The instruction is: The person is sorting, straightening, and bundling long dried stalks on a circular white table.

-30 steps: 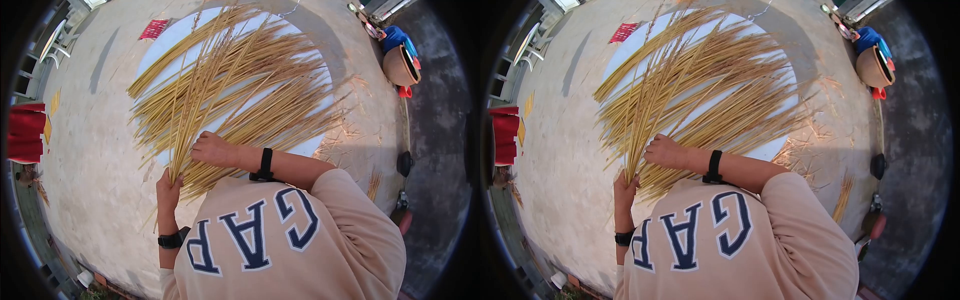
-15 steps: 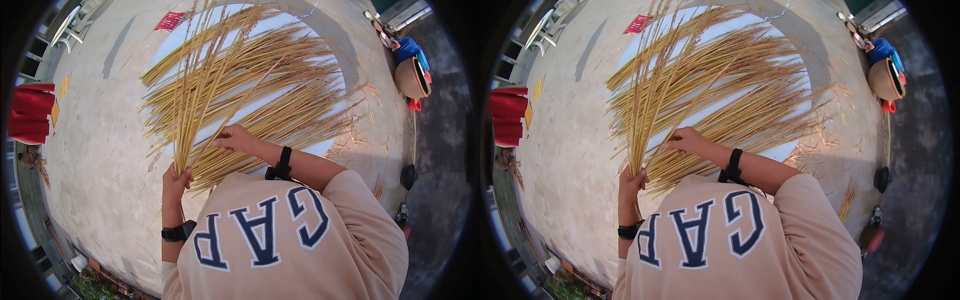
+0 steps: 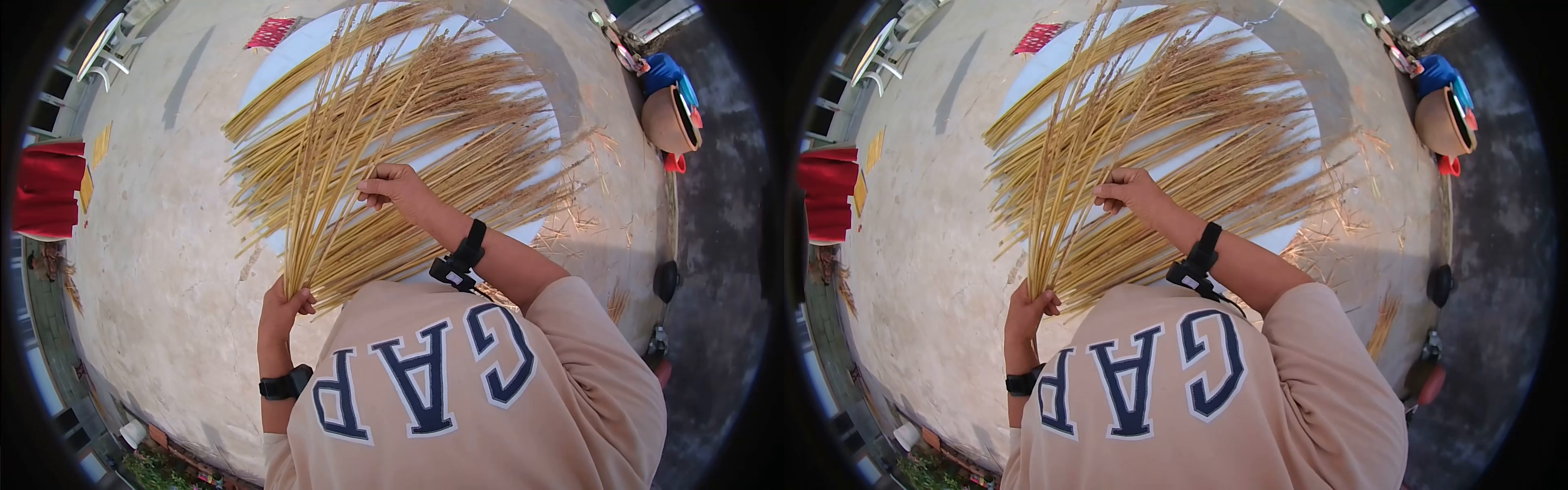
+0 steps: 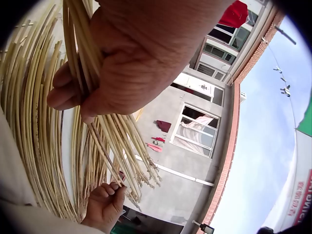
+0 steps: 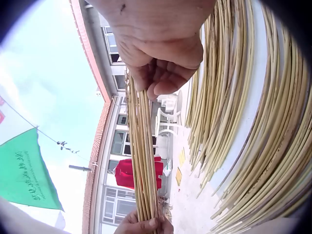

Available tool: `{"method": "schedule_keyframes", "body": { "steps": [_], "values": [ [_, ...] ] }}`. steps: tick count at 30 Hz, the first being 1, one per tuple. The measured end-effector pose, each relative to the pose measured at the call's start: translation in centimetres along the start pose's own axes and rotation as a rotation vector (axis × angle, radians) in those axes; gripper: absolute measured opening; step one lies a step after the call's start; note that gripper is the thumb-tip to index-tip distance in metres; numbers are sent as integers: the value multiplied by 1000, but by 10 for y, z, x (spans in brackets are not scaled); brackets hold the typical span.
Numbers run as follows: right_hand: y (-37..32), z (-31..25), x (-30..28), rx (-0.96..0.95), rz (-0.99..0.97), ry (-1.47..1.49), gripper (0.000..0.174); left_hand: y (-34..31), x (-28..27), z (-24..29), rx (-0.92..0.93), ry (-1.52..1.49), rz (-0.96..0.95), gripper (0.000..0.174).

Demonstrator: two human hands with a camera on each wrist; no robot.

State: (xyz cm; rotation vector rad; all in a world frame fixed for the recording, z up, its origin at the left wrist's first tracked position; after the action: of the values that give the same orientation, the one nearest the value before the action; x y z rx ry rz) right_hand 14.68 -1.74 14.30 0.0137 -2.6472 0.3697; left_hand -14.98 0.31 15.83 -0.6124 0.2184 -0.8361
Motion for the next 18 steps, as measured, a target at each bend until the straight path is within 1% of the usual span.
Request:
{"method": "schedule_keyframes", "body": {
  "steps": [3, 5, 6, 7, 8, 9, 10, 11, 13, 15, 16, 17, 18],
  "values": [
    [4, -14, -5, -22, -11, -45, 17, -5, 0, 1, 5, -25, 32, 19],
    [9, -16, -10, -21, -25, -69, 17, -7, -5, 2, 102, -43, 53, 15],
    [11, -16, -15, -75, -22, -10, 18, -11, -9, 2, 100, -46, 60, 15],
    [14, -14, -20, -128, -20, 49, 19, -15, -16, 2, 128, -5, 156, 12],
    [19, -6, -29, -124, -26, 50, 19, -20, -23, 3, 156, 37, 253, 10],
    [24, 8, -43, -123, 36, -451, 18, -27, -27, 4, 192, -12, 312, 5],
    [26, 22, -57, -121, 101, -954, 18, -32, -32, 4, 229, -40, 349, 5],
    [24, 39, -70, -121, 96, -956, 18, -39, -36, 6, 253, -83, 385, 6],
    [18, 71, -89, -158, -13, -1766, 15, -49, -41, 4, 273, -130, 428, 7],
    [16, 83, -95, -159, -10, -1809, 13, -57, -47, 0, 292, -170, 548, 9],
    [16, 89, -98, -160, 0, -1853, 13, -59, -48, -3, 289, -170, 551, 9],
    [16, 85, -95, -160, -1, -1852, 13, -60, -49, -6, 327, -192, 550, 10],
    [16, 76, -87, -81, 6, -1849, 15, -60, -50, -8, 366, -214, 549, 10]
  ]
}}
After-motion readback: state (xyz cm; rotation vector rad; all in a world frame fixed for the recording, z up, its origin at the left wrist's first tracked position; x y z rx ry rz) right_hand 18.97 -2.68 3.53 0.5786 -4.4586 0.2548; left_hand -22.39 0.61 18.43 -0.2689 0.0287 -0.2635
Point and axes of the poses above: each hand's wrist, its own y-axis towards the middle knuckle, its own x-axis out of the palm, z = x × y, the point moved 1 cm from there along y, towards the middle knuckle, and after that the axes turned 13 degrees about -z, right-handed, at the moved point
